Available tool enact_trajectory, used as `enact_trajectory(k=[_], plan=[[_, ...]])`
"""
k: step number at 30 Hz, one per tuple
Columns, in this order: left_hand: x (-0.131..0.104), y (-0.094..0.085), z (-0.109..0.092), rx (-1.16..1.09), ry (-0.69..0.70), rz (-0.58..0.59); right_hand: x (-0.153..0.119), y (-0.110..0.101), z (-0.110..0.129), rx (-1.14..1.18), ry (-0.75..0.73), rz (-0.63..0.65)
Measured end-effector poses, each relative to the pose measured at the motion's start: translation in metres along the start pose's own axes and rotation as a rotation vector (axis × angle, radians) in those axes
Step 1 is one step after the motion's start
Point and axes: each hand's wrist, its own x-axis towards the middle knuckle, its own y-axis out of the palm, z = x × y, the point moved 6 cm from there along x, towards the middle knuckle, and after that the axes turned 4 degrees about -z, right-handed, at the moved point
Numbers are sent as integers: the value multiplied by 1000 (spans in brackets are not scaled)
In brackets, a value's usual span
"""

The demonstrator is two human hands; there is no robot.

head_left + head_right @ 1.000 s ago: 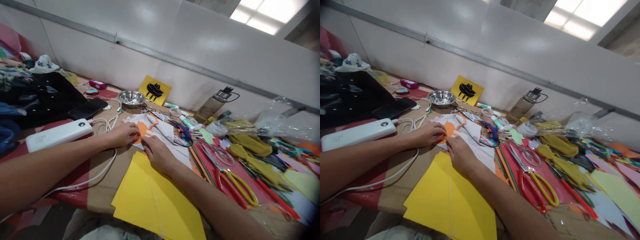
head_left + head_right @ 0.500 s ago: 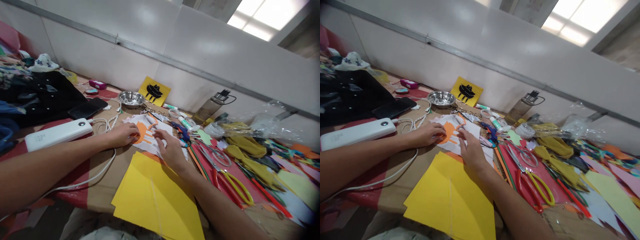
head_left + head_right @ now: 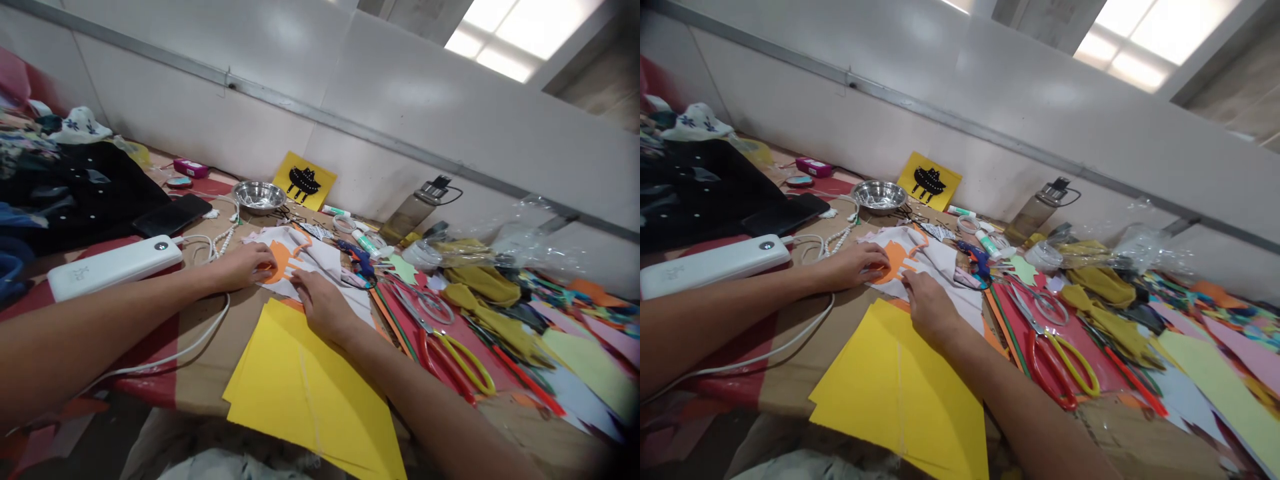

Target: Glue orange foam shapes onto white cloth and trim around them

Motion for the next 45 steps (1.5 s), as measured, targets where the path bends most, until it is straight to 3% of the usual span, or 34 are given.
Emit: enact_trajectory(k=[5,10,14,16,20,25,29,32,34,38,41,45], plan=[[0,-1,0,15,-12,-8,-1,-10,-2,34,1,-134],[-1,-1,-1,15,-7,-7,-7,-11,-4,-35,-47,-35],[0,-1,-1,18,-12,8,-3,-34,-9,-32,-12,-281],[0,0,0,16,-7,5,0,-36,-7,5,-19,-290],[-1,0,0,4,2,-24,-8,-32,3,82,-33,-223],[-2,-4,-4,66,19,2,-43,-45,2,137,24,-189],[-1,-12,-4,113,-25,10,-64,-52,14,162,15,-62],[1,-20,1,106,-64,-32,-73,-48,44,180,-76,78],[5,-23,5,86,-51,-50,-79,-40,66,189,-151,252],[19,-16,9,118,43,38,-94,-35,84,171,-190,509],[29,-5,18,182,12,138,-111,-36,81,165,-240,521],[32,10,33,237,-126,189,-142,-34,64,183,-340,385]])
